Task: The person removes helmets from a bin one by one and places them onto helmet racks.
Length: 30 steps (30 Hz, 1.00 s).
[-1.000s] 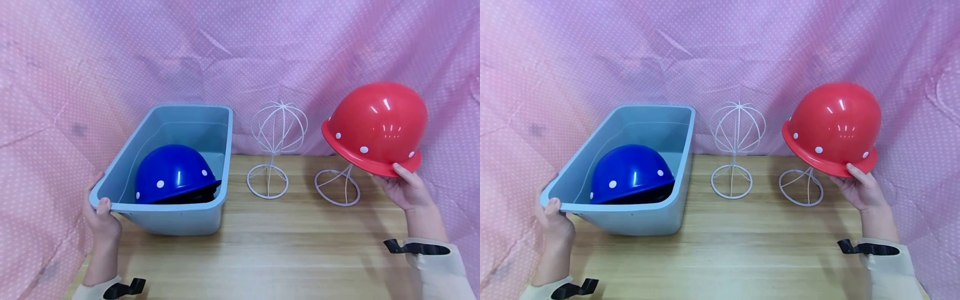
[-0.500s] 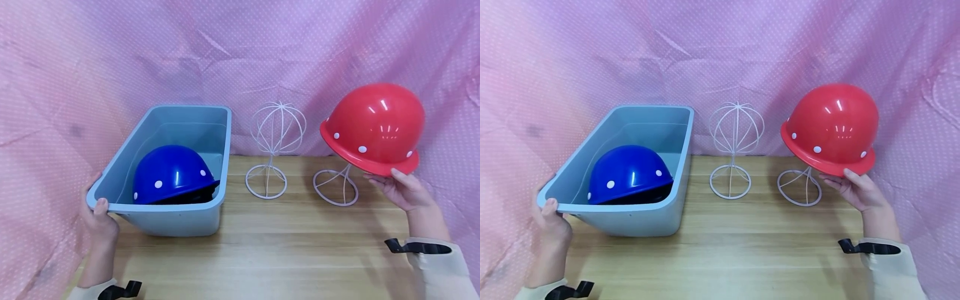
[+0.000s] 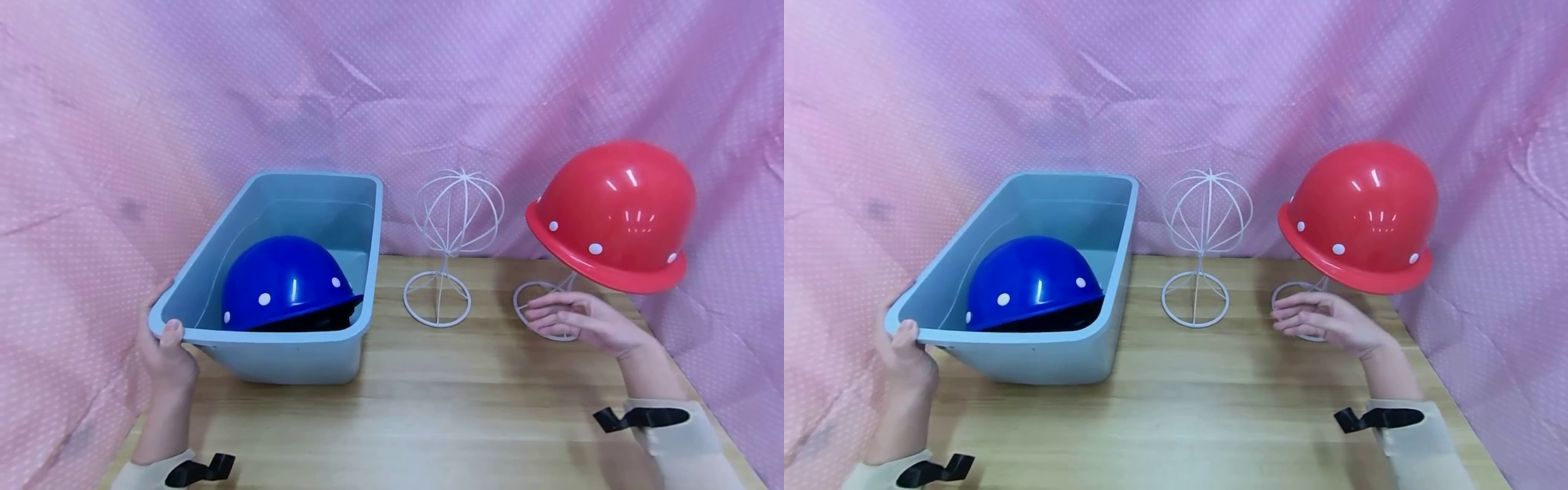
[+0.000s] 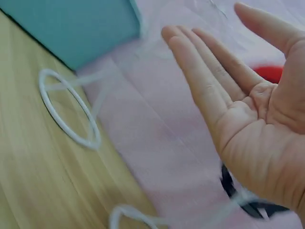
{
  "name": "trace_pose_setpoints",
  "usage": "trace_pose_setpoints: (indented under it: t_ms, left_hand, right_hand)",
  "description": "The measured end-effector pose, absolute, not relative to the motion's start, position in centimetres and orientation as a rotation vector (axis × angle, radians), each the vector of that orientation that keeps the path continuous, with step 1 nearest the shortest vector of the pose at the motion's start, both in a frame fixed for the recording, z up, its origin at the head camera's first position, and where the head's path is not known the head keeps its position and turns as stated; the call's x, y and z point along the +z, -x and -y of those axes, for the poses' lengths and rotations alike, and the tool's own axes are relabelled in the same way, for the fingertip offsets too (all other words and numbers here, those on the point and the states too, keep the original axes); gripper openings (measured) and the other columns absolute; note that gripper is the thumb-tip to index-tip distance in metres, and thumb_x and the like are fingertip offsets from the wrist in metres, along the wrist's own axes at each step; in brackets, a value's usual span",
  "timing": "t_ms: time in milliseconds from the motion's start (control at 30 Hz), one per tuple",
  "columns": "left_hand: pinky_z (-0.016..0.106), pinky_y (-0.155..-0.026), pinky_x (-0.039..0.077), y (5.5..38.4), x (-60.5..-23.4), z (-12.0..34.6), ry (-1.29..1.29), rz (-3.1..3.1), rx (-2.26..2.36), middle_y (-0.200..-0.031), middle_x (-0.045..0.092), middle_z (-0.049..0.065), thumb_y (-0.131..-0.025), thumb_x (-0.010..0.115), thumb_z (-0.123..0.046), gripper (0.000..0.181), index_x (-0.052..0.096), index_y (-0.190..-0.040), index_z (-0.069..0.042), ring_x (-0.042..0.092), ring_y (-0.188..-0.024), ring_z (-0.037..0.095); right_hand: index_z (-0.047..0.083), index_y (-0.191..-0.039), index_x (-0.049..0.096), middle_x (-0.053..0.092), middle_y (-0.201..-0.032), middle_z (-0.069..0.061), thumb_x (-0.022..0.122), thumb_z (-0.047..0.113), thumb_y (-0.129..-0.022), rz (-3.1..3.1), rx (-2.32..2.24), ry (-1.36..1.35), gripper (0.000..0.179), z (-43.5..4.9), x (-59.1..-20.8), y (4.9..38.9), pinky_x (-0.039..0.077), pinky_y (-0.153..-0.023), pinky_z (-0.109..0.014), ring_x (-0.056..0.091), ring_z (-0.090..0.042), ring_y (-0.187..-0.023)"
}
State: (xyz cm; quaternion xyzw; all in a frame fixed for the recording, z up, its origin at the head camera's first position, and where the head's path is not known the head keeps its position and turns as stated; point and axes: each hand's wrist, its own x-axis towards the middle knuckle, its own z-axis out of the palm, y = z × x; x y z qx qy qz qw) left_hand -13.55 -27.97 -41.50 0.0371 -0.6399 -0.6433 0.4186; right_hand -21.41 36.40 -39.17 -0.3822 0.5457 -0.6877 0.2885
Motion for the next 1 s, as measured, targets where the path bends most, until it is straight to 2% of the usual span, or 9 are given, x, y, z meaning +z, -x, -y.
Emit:
trace_pose_setpoints:
  t_ms: [67, 200, 300, 400, 567, 633, 833, 1000]
  left_hand:
    - [0.025, -0.103, 0.050, 13.4, -41.7, 27.9, -0.110, 1.627, -1.611, -0.138, 0.066, 0.003, -0.084, 0.063, -0.022, 0.063, 0.062, -0.147, -0.011, 0.060, -0.122, 0.019]
    - [0.025, -0.102, 0.049, 13.2, -41.9, 27.7, -0.132, 1.612, -1.644, -0.139, 0.065, 0.003, -0.083, 0.063, -0.020, 0.065, 0.062, -0.148, -0.011, 0.059, -0.123, 0.019]
    - [0.024, -0.100, 0.048, 13.3, -41.8, 27.5, -0.111, 1.584, -1.686, -0.137, 0.065, 0.004, -0.083, 0.065, -0.019, 0.066, 0.062, -0.147, -0.008, 0.059, -0.123, 0.019]
    - [0.023, -0.099, 0.047, 13.5, -41.7, 27.4, -0.099, 1.575, -1.691, -0.136, 0.066, 0.004, -0.082, 0.064, -0.018, 0.066, 0.062, -0.147, -0.007, 0.059, -0.122, 0.019]
    - [0.025, -0.100, 0.049, 13.8, -41.8, 27.5, -0.124, 1.611, -1.637, -0.138, 0.065, 0.004, -0.083, 0.062, -0.020, 0.066, 0.062, -0.148, -0.012, 0.059, -0.122, 0.019]
    - [0.025, -0.100, 0.049, 13.9, -41.7, 27.6, -0.126, 1.608, -1.633, -0.138, 0.066, 0.004, -0.083, 0.061, -0.020, 0.065, 0.062, -0.148, -0.011, 0.060, -0.122, 0.019]
    - [0.022, -0.094, 0.049, 13.9, -41.6, 27.6, -0.101, 1.540, -1.632, -0.133, 0.068, 0.005, -0.082, 0.059, -0.017, 0.062, 0.066, -0.143, -0.008, 0.062, -0.117, 0.019]
    - [0.022, -0.093, 0.049, 14.0, -41.4, 27.6, -0.045, 1.481, -1.675, -0.133, 0.069, 0.008, -0.080, 0.060, -0.015, 0.063, 0.065, -0.142, -0.005, 0.062, -0.118, 0.019]
  right_hand:
    - [-0.011, -0.146, 0.052, 0.070, -0.142, -0.012, 0.032, -0.017, -0.104, -1.565, -1.781, 0.992, 0.048, -34.9, -39.1, 21.0, 0.057, -0.107, -0.036, 0.072, -0.024, -0.128]
    - [-0.025, -0.137, 0.049, 0.076, -0.131, -0.009, 0.041, -0.017, -0.102, -1.767, -1.700, 1.047, 0.036, -31.9, -37.9, 20.6, 0.060, -0.101, -0.036, 0.076, -0.021, -0.119]
    - [-0.029, -0.130, 0.051, 0.079, -0.124, -0.007, 0.047, -0.015, -0.102, -1.913, -1.659, 1.070, 0.032, -29.5, -36.5, 20.3, 0.062, -0.096, -0.035, 0.078, -0.019, -0.113]
    - [-0.023, -0.130, 0.058, 0.080, -0.120, -0.007, 0.054, -0.009, -0.102, -2.034, -1.594, 1.065, 0.031, -26.9, -35.1, 20.2, 0.063, -0.095, -0.036, 0.079, -0.019, -0.109]
    - [-0.015, -0.130, 0.065, 0.076, -0.119, -0.026, 0.060, -0.009, -0.100, -2.097, -1.568, 1.142, 0.031, -22.4, -33.0, 20.6, 0.063, -0.093, -0.044, 0.080, -0.020, -0.105]
    - [-0.013, -0.129, 0.066, 0.075, -0.118, -0.030, 0.062, -0.009, -0.098, -2.128, -1.584, 1.186, 0.032, -20.5, -32.2, 20.7, 0.063, -0.091, -0.043, 0.080, -0.020, -0.104]
    - [-0.008, -0.123, 0.073, 0.079, -0.114, -0.022, 0.070, -0.005, -0.095, -2.251, -1.577, 1.313, 0.027, -14.4, -30.3, 20.8, 0.063, -0.091, -0.034, 0.080, -0.026, -0.105]
    - [-0.001, -0.118, 0.077, 0.081, -0.111, -0.013, 0.075, 0.001, -0.093, -2.327, -1.423, 1.482, 0.025, -10.0, -29.2, 20.5, 0.063, -0.090, -0.027, 0.080, -0.020, -0.101]
